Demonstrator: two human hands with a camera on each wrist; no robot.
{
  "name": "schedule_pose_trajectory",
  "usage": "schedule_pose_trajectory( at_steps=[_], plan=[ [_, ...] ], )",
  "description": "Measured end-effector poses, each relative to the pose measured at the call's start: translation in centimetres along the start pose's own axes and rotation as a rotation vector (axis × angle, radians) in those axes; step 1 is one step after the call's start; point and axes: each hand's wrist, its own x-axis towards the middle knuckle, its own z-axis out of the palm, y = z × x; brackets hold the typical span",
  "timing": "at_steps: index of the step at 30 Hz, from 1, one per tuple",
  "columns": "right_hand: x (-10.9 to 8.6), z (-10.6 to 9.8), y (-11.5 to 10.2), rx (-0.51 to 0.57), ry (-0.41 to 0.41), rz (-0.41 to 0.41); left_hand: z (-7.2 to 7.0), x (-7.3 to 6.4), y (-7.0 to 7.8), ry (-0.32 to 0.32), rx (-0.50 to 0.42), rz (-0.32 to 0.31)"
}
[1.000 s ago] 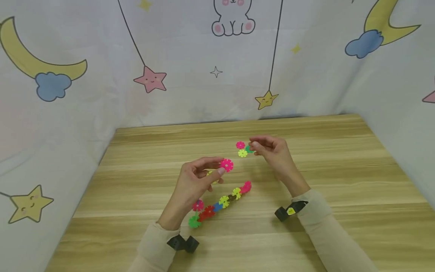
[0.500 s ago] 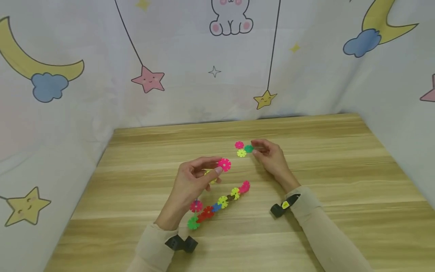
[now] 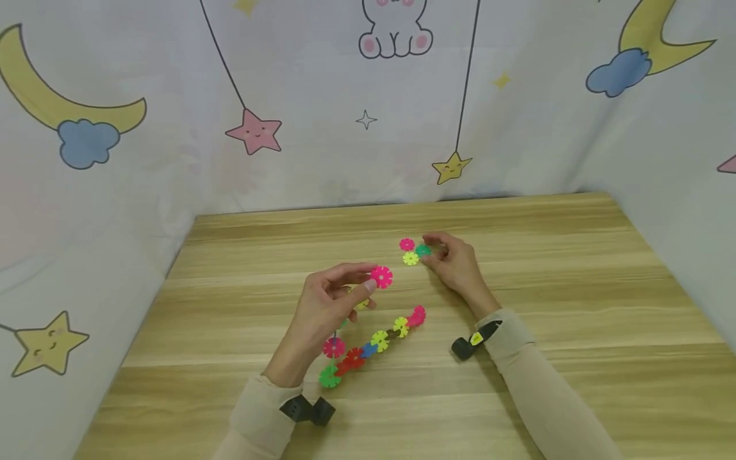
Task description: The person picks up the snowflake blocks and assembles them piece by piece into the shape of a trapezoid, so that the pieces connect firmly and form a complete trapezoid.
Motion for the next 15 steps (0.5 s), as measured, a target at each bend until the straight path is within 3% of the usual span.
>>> schedule_pose_trajectory(
  at_steps=[10, 15],
  plan=[
    [-0.28, -0.31, 0.04, 0.039, -0.024, 0.003, 0.12, 0.03, 0.06, -0.011, -0.001, 0.004],
    [-0.5, -0.58, 0.43, 0.138, -0.039, 0.022, 0.14, -0.01, 0.0, -0.011, -0.003, -0.007]
  ],
)
